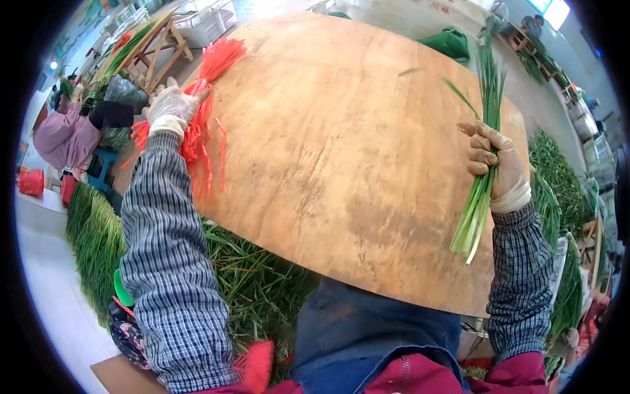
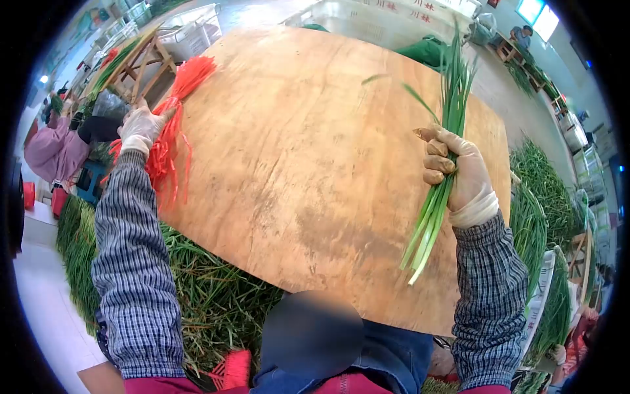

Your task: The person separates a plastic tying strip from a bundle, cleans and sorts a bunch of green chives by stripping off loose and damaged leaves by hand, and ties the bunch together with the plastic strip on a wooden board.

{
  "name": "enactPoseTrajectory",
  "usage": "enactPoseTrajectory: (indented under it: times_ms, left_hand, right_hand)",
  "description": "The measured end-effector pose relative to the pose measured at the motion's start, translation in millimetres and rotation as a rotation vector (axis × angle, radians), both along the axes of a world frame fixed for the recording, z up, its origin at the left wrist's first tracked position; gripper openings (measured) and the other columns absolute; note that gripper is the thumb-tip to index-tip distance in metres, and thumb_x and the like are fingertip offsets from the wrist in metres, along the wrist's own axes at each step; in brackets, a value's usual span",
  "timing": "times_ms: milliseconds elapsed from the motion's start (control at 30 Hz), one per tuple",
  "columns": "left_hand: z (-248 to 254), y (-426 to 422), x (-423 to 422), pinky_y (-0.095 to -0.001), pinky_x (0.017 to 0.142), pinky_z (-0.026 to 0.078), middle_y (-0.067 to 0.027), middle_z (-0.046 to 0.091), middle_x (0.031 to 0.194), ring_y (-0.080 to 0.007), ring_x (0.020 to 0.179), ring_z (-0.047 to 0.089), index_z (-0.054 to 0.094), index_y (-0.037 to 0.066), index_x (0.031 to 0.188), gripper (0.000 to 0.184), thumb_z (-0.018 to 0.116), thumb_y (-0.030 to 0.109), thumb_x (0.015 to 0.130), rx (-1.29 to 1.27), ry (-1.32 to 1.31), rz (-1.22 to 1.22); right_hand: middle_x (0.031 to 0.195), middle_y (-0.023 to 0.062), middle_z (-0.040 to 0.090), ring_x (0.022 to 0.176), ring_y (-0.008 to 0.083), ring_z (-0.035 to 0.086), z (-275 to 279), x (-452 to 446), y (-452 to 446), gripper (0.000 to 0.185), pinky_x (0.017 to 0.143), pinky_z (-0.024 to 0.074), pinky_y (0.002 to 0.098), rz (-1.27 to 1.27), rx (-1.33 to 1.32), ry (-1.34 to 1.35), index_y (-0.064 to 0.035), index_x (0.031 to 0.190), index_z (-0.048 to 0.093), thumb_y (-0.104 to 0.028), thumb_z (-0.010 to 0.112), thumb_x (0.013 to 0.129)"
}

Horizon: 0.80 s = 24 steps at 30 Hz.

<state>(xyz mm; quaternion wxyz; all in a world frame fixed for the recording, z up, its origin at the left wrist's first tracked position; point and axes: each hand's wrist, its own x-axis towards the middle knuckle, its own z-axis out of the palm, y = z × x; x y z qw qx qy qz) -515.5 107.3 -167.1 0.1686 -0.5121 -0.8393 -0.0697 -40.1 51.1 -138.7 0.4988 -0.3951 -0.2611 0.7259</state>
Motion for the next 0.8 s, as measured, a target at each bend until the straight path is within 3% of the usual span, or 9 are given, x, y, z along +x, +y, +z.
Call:
enactPoseTrajectory:
  times_ms: [100,200,267,333,433,533,600,700,800]
  left_hand:
    - [-22.0,14.8,-27.3,-0.0395,0.083,0.044,-0.0234,0.060,0.097,-0.0338,0.094,0.058,0.063,-0.001,0.094,0.047,0.060,0.040,0.070,-0.279,-0.162,-0.092]
    - [-15.8,2.9,-42.4,-0.0395,0.084,0.043,-0.0267,0.058,0.097,-0.0372,0.095,0.056,0.061,-0.002,0.098,0.046,0.062,0.036,0.071,-0.108,-0.257,-0.170]
    - [0.5,-9.9,-49.6,-0.0346,0.091,0.040,-0.0251,0.054,0.112,-0.0329,0.107,0.052,0.051,-0.004,0.115,0.064,0.062,0.044,0.074,0.054,-0.435,-0.235]
    - [36.3,-21.6,-41.3,-0.0331,0.093,0.039,-0.0244,0.052,0.116,-0.0309,0.111,0.050,0.050,-0.005,0.117,0.064,0.061,0.043,0.076,0.030,-0.432,-0.167]
    - [61.0,-36.5,-18.5,-0.0339,0.092,0.039,-0.0241,0.052,0.116,-0.0310,0.109,0.051,0.052,-0.005,0.114,0.067,0.058,0.049,0.075,0.008,-0.344,-0.186]
    - [62.5,-30.5,6.1,-0.0352,0.090,0.041,-0.0224,0.054,0.115,-0.0300,0.110,0.051,0.048,-0.004,0.118,0.085,0.059,0.063,0.066,-0.085,-0.208,-0.117]
    - [48.7,-13.4,8.1,-0.0361,0.093,0.039,-0.0209,0.051,0.119,-0.0295,0.112,0.050,0.044,-0.003,0.122,0.092,0.057,0.068,0.065,-0.175,-0.125,-0.053]
    - [20.5,9.0,3.1,-0.0367,0.098,0.034,-0.0177,0.047,0.126,-0.0300,0.114,0.048,0.038,-0.002,0.128,0.101,0.056,0.072,0.062,-0.311,-0.316,-0.070]
    - [11.9,11.8,5.4,-0.0386,0.088,0.041,-0.0218,0.060,0.102,-0.0319,0.100,0.057,0.062,0.000,0.101,0.063,0.055,0.055,0.070,-0.314,-0.280,-0.079]
  right_hand:
    - [0.060,-0.0062,0.032,0.044,0.0009,0.031,3.7,-4.1,-4.3,0.023,0.039,0.0273,0.0173,-0.019,0.008,0.029,0.0065,0.101,0.046,-0.013,0.045,0.089]
    - [0.059,-0.0070,0.031,0.045,0.0003,0.031,15.1,-23.5,-0.4,0.020,0.039,0.0270,0.0170,0.108,0.059,0.162,0.0055,0.099,0.046,-0.012,0.044,0.090]
    - [0.058,-0.0069,0.033,0.045,0.0014,0.034,16.9,-53.2,11.8,0.017,0.042,0.0296,0.0181,0.187,0.012,0.189,0.0030,0.095,0.047,-0.012,0.046,0.089]
    - [0.059,-0.0029,0.041,0.046,0.0069,0.039,14.8,-90.3,20.3,0.015,0.045,0.0363,0.0226,0.086,-0.042,-0.078,0.0015,0.090,0.049,-0.013,0.053,0.086]
    - [0.062,0.0071,0.049,0.054,0.0190,0.053,-5.1,-118.2,20.0,0.013,0.051,0.0488,0.0349,0.069,-0.157,-0.232,0.0016,0.084,0.051,-0.010,0.057,0.082]
    - [0.068,0.0091,0.054,0.061,0.0206,0.057,4.7,-123.5,8.0,0.017,0.052,0.0506,0.0369,0.090,-0.053,-0.362,0.0041,0.089,0.053,-0.011,0.058,0.082]
    - [0.079,0.0091,0.058,0.069,0.0199,0.059,8.8,-116.2,8.7,0.027,0.060,0.0506,0.0367,0.222,0.001,-0.628,0.0010,0.094,0.057,-0.024,0.057,0.084]
    - [0.088,0.0142,0.060,0.074,0.0221,0.060,23.3,-111.0,6.8,0.042,0.060,0.0476,0.0318,0.364,0.053,-0.938,0.0052,0.100,0.056,-0.032,0.061,0.080]
    - [0.089,0.0125,0.061,0.078,0.0207,0.060,16.9,-105.2,8.4,0.041,0.061,0.0468,0.0298,0.320,0.197,-1.063,0.0045,0.101,0.057,-0.031,0.060,0.081]
